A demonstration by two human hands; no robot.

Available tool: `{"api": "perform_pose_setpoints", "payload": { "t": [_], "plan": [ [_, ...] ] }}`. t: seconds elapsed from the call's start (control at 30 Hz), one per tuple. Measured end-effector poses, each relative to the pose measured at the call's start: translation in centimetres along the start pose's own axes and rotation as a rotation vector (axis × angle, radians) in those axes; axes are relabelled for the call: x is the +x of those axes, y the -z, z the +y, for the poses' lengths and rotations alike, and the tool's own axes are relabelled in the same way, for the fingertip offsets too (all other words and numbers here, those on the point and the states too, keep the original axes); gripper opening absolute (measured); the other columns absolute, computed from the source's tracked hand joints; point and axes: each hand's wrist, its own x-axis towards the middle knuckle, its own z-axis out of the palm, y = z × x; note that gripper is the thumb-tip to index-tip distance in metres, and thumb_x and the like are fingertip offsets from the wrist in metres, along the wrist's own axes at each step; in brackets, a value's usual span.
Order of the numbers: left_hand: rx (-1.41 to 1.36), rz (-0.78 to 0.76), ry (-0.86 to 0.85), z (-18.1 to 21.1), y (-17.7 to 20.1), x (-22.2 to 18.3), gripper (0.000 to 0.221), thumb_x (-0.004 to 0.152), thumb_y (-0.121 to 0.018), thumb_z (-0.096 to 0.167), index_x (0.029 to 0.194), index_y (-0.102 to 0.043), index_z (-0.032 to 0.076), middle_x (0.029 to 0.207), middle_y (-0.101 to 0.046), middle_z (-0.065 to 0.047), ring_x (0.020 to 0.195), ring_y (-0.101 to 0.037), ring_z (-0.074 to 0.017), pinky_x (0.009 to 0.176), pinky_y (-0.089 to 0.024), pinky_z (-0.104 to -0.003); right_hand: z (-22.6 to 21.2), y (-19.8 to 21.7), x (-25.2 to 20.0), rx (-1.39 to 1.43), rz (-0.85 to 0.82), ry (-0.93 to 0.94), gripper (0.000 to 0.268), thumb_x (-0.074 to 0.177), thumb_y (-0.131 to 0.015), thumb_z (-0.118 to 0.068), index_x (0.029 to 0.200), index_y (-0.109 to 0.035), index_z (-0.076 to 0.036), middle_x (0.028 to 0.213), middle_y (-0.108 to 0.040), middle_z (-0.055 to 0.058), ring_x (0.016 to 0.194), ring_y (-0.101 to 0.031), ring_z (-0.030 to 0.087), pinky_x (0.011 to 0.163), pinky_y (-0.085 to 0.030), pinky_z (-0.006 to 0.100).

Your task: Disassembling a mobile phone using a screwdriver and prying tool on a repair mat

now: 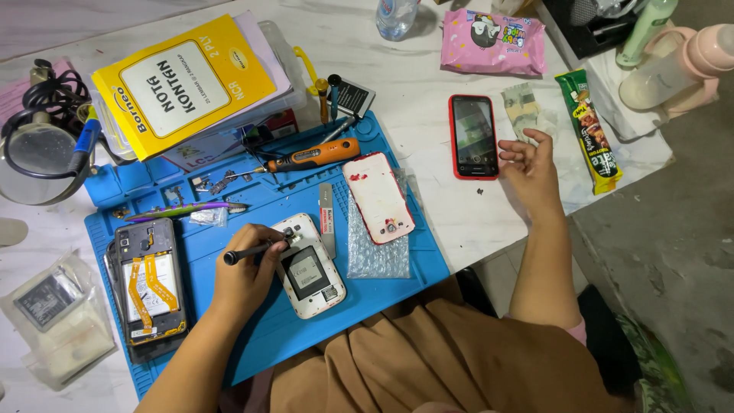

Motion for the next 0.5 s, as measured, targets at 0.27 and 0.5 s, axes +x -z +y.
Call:
{"api": "perform_pose_setpoints", "payload": {
  "t": [0.27,0.5],
  "plan": [
    [-0.012,0.0,-0.002,0.1,0.1,0.1,0.011,0.099,-0.069,0.021,0.096,-0.067,0.01,0.087,-0.069,-0.007,0.078,-0.069,-0.0303,0.07,-0.055,-0.036,-2.4,-0.8,-0.7,-0.118,0.034,0.003,0.077,0.086,-0.078,0.004,0.146,-0.032,-0.009,0.126,-0.069,0.016,0.108,-0.065,0.02,0.089,-0.051,0.025],
    [-0.013,-0.002,0.004,0.2,0.1,0.0,0.01,0.098,-0.071,0.019,0.096,-0.067,0.01,0.087,-0.07,-0.007,0.08,-0.071,-0.0297,0.071,-0.056,-0.035,-0.2,-0.4,-0.1,0.049,0.025,0.024,0.061,0.098,-0.061,0.006,0.148,-0.03,-0.009,0.126,-0.068,0.018,0.109,-0.064,0.019,0.091,-0.05,0.023]
  ]
}}
